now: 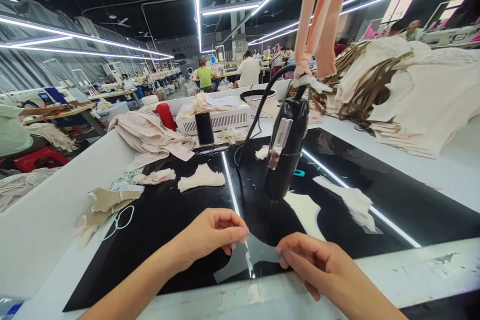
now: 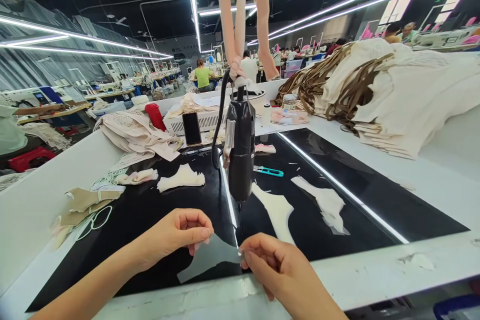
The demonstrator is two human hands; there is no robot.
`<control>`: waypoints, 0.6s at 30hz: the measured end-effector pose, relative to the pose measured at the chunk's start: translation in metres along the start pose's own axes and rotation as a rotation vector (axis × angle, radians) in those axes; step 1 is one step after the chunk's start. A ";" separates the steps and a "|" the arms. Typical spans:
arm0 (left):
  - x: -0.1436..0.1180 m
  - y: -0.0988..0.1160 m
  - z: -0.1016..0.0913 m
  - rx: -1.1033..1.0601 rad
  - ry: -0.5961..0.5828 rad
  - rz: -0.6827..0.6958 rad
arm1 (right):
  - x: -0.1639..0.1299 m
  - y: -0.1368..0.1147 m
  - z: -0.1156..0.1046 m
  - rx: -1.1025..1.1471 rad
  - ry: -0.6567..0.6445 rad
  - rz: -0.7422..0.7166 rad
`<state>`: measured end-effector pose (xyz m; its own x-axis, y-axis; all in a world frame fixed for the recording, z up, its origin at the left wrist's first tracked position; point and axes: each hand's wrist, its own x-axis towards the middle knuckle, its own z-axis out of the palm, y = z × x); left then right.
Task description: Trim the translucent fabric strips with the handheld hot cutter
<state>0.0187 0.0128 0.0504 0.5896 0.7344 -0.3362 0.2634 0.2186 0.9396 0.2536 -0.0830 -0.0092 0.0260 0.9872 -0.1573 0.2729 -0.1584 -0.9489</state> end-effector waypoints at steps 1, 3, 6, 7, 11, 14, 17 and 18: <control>-0.001 -0.001 -0.001 0.014 0.008 -0.006 | 0.001 -0.002 0.001 0.033 -0.021 0.028; -0.001 -0.002 -0.004 0.038 0.027 -0.014 | 0.002 -0.007 0.002 0.085 -0.053 0.073; -0.001 -0.006 -0.008 0.067 0.059 -0.017 | 0.004 -0.013 0.006 0.033 -0.026 0.032; -0.001 -0.007 -0.010 0.079 0.070 -0.018 | 0.005 -0.014 0.008 0.004 -0.016 0.005; 0.003 -0.012 -0.016 0.135 0.102 -0.010 | 0.008 -0.014 0.015 -0.119 -0.004 -0.097; 0.007 -0.017 -0.020 0.189 0.119 0.010 | 0.010 -0.012 0.019 -0.209 0.013 -0.169; 0.011 -0.021 -0.023 0.266 0.150 0.046 | 0.015 -0.008 0.021 -0.293 0.028 -0.241; 0.011 -0.022 -0.024 0.300 0.169 0.062 | 0.017 -0.006 0.022 -0.330 0.022 -0.274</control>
<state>0.0012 0.0319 0.0275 0.4832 0.8419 -0.2402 0.4583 -0.0095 0.8888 0.2315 -0.0657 -0.0121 -0.0714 0.9927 0.0977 0.5659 0.1209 -0.8156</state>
